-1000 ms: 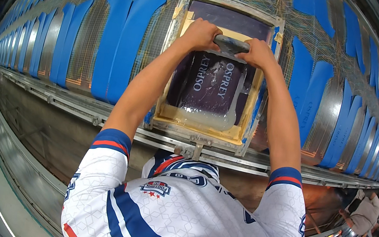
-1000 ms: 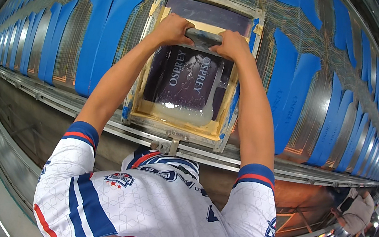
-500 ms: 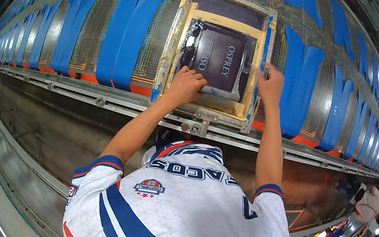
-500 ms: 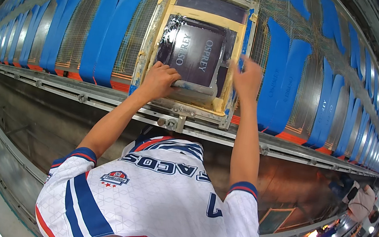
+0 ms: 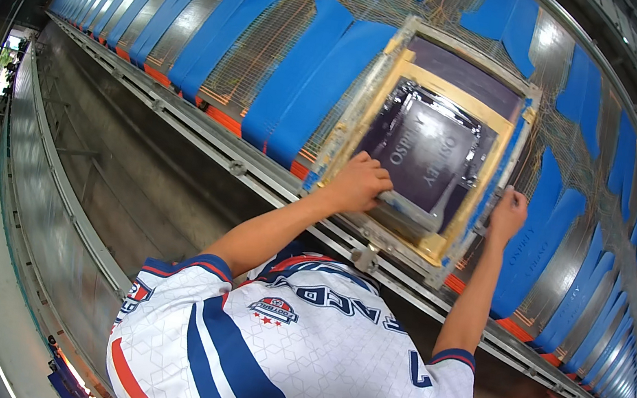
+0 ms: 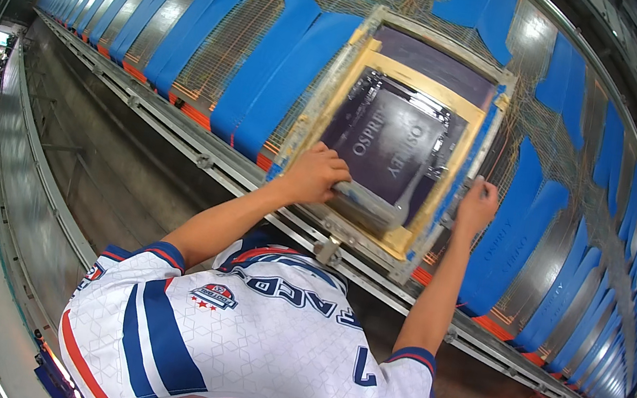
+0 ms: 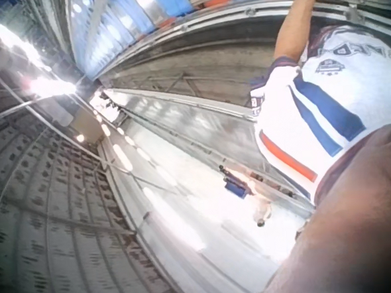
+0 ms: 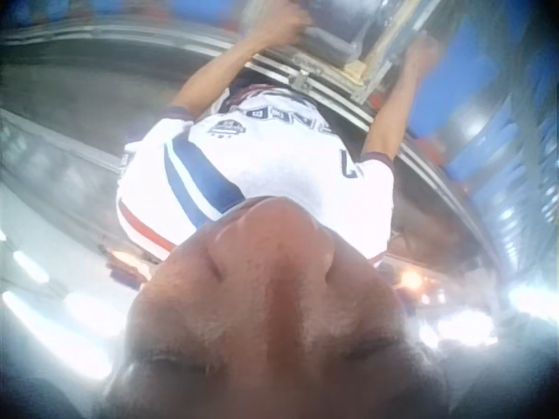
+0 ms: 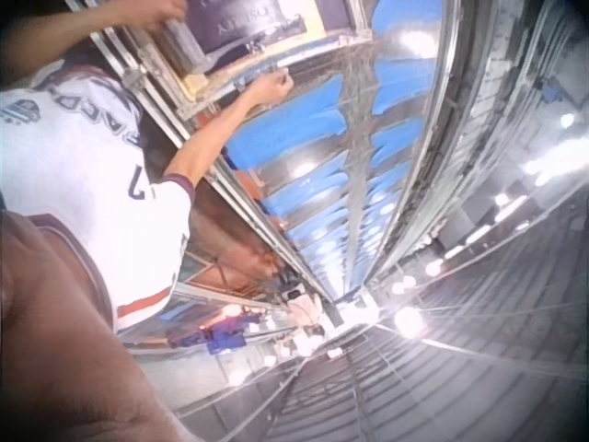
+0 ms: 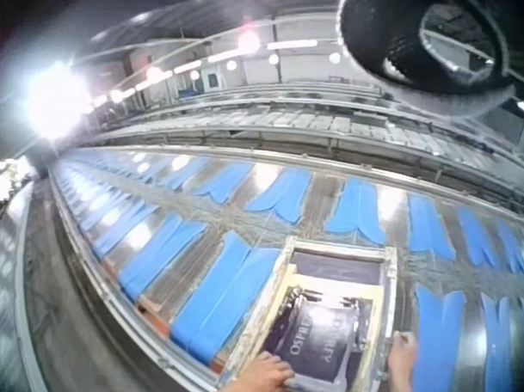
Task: The person uses a squeegee to pull dark ink across a screen-printing frame mounted over a garment. The person repeatedly wipes the squeegee and repositions the frame while continuing to pull ink across the mesh.
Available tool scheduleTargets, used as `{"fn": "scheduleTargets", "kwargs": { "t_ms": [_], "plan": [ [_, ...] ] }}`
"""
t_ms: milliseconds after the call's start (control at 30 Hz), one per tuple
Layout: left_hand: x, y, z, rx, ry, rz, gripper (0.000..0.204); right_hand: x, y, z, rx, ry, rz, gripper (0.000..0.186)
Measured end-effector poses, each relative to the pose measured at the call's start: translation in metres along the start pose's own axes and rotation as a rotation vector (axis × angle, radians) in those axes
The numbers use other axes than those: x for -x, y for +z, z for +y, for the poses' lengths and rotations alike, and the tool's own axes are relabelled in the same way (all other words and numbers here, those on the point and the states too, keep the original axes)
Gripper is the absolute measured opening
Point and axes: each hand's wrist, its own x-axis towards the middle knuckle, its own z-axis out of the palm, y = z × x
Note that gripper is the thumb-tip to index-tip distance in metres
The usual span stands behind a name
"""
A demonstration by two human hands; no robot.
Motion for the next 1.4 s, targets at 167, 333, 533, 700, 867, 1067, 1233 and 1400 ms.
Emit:
{"fn": "scheduleTargets", "kwargs": {
  "t_ms": [167, 333, 533, 700, 867, 1067, 1233, 1400],
  "plan": [
    [0.002, -0.004, 0.005, -0.105, -0.078, -0.134, 0.037, 0.025, 0.052, 0.045, -0.240, 0.017, -0.032, 0.028],
    [0.011, -0.022, 0.002, -0.152, 0.034, -0.087, 0.041, 0.027, 0.053, 0.026, -0.294, 0.046, -0.024, 0.027],
    [0.061, -0.008, 0.033, -0.214, 0.104, -0.026, 0.048, 0.028, 0.040, 0.026, -0.274, 0.029, -0.004, 0.027],
    [0.068, 0.006, 0.025, -0.208, 0.098, -0.061, 0.049, 0.026, 0.042, 0.023, -0.164, 0.091, -0.051, 0.031],
    [0.025, 0.005, -0.006, -0.189, 0.097, -0.038, 0.049, 0.017, 0.039, 0.030, 0.066, 0.039, -0.143, 0.029],
    [-0.113, -0.004, -0.087, -0.216, 0.151, 0.015, 0.029, -0.017, 0.025, -0.037, 0.015, -0.357, -0.401, 0.039],
    [-0.176, -0.045, -0.099, -0.011, 0.046, -0.146, 0.025, -0.052, 0.044, -0.138, 0.135, -0.527, -0.822, 0.047],
    [-0.222, -0.040, -0.118, -0.121, -0.044, -0.221, 0.039, -0.075, 0.084, -0.157, 0.415, -0.591, -0.784, 0.040]
  ]
}}
